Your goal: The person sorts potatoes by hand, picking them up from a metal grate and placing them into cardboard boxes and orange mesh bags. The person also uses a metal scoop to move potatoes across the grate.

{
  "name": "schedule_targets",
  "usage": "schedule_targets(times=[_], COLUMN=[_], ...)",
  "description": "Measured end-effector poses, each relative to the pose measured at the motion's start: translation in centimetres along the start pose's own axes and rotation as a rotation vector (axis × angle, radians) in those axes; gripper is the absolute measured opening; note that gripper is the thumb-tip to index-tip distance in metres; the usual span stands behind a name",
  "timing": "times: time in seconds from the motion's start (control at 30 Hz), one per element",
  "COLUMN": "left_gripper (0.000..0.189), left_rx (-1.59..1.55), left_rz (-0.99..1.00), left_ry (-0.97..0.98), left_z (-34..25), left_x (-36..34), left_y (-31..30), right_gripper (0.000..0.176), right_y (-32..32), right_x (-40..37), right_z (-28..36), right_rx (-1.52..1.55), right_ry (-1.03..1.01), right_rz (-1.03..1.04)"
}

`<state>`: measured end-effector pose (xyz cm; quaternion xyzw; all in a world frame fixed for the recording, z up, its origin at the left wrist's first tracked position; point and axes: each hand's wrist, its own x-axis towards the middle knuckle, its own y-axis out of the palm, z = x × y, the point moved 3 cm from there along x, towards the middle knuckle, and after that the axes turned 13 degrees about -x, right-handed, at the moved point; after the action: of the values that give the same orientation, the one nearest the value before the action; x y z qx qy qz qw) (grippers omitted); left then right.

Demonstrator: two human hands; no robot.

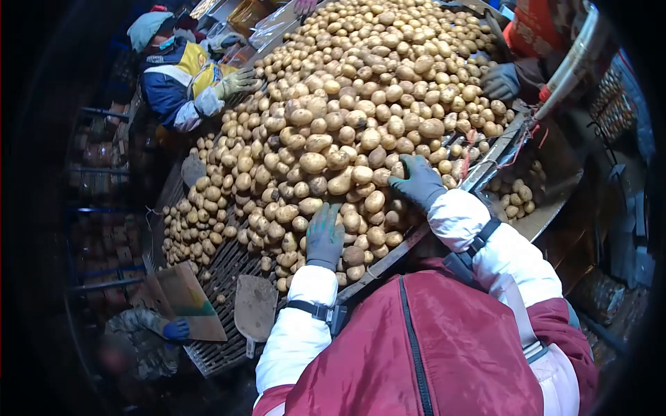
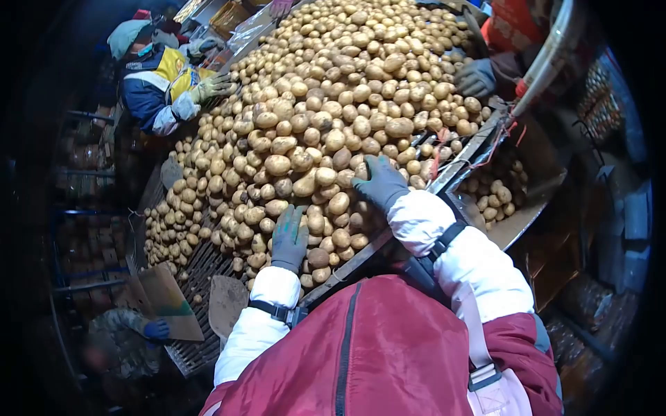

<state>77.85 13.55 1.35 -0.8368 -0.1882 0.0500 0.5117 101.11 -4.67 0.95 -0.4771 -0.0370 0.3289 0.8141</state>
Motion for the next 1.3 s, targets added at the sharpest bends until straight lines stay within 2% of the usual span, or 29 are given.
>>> schedule_targets(times=[0.03,0.07,0.1,0.17,0.2,0.23,0.3,0.37,0.43,0.53,0.57,0.63,0.67,0.7,0.77,0.8,0.83,0.9,0.97,1.03,1.1,1.13,1.17,1.23,1.27,1.3], left_gripper=[0.051,0.05,0.049,0.047,0.046,0.046,0.043,0.044,0.045,0.049,0.049,0.053,0.058,0.058,0.061,0.061,0.059,0.058,0.059,0.064,0.066,0.06,0.055,0.052,0.052,0.052], left_rx=[-0.002,-0.034,-0.07,-0.116,-0.125,-0.131,-0.119,0.163,0.216,0.287,0.291,0.179,0.145,0.152,-0.319,-0.637,-0.768,-1.05,-1.061,-1.047,-0.918,-1.168,-1.104,-0.949,-0.954,-0.884], left_rz=[-0.005,-0.047,-0.085,-0.146,-0.183,-0.214,-0.162,0.006,0.072,0.191,0.193,0.215,0.163,0.174,0.058,0.052,0.02,0.131,0.352,0.564,0.612,0.71,0.716,0.733,0.756,0.757], left_ry=[-0.012,0.007,0.027,0.068,0.104,0.141,0.064,0.051,0.051,-0.026,-0.009,-0.022,-0.009,0.005,-0.09,-0.28,-0.249,-0.273,-0.2,-0.148,0.018,-0.205,-0.06,0.144,0.155,0.197], left_z=[-0.2,-0.6,-1.2,-3.5,-4.1,-4.3,-3.5,-2.8,-2.7,-2.9,-3.0,-3.1,-2.9,-2.4,-3.2,-4.7,-3.5,-6.2,-11.2,-16.6,-18.8,-22.4,-23.3,-25.1,-25.6,-25.9], left_x=[-0.1,-0.2,-0.2,2.7,4.3,5.9,8.8,9.8,10.6,11.1,11.4,11.7,11.6,11.5,11.4,10.6,10.3,9.9,9.4,8.1,7.6,7.1,6.9,6.7,6.6,6.8], left_y=[-0.4,-0.7,-0.9,-1.3,-1.3,-1.3,-0.9,-0.1,0.4,0.5,0.1,-0.7,-0.8,-0.8,-2.1,-3.1,-2.0,-0.6,1.3,3.8,7.0,6.5,7.8,9.3,9.8,10.1], right_gripper=[0.073,0.062,0.062,0.054,0.045,0.038,0.035,0.039,0.043,0.045,0.039,0.033,0.031,0.034,0.035,0.036,0.036,0.034,0.044,0.046,0.044,0.043,0.043,0.046,0.045,0.043], right_y=[0.3,0.1,0.7,0.9,1.2,-0.4,0.3,-3.0,-3.5,-3.7,-2.4,-2.1,-2.7,-4.2,-3.7,-2.9,-2.2,-0.1,-4.1,-5.0,-2.7,-4.9,-5.6,-7.6,-8.6,-8.1], right_x=[0.6,0.8,1.6,3.3,3.4,2.8,3.1,-1.6,-2.9,-5.0,-4.7,-5.5,-6.5,-7.8,-8.8,-9.1,-9.5,-9.9,-11.8,-12.7,-14.1,-15.5,-16.9,-19.9,-21.4,-22.1], right_z=[0.6,1.0,0.3,-1.2,-2.1,-2.4,-7.0,-6.1,-7.7,-7.9,-8.3,-8.0,-7.0,-5.3,-5.3,-5.6,-5.8,-6.5,-3.7,-5.4,-9.7,-10.0,-12.1,-16.2,-19.1,-20.2], right_rx=[-0.075,-0.043,-0.05,0.084,0.633,0.844,1.065,1.399,1.668,1.801,1.767,1.722,1.682,1.642,1.543,1.516,1.559,1.466,1.638,1.428,0.926,1.307,1.307,1.084,1.165,0.954], right_ry=[0.024,0.035,0.035,-0.101,0.031,0.036,0.012,0.139,0.14,0.24,0.292,0.189,0.215,0.189,0.141,0.174,0.14,0.058,0.218,-0.064,-0.517,-0.045,-0.011,-0.173,0.015,-0.127], right_rz=[-0.009,-0.041,-0.033,-0.077,0.178,0.204,0.431,0.387,0.391,0.475,0.423,0.516,0.575,0.515,0.477,0.455,0.454,0.372,0.389,0.458,-0.133,0.171,0.119,-0.147,-0.093,-0.32])
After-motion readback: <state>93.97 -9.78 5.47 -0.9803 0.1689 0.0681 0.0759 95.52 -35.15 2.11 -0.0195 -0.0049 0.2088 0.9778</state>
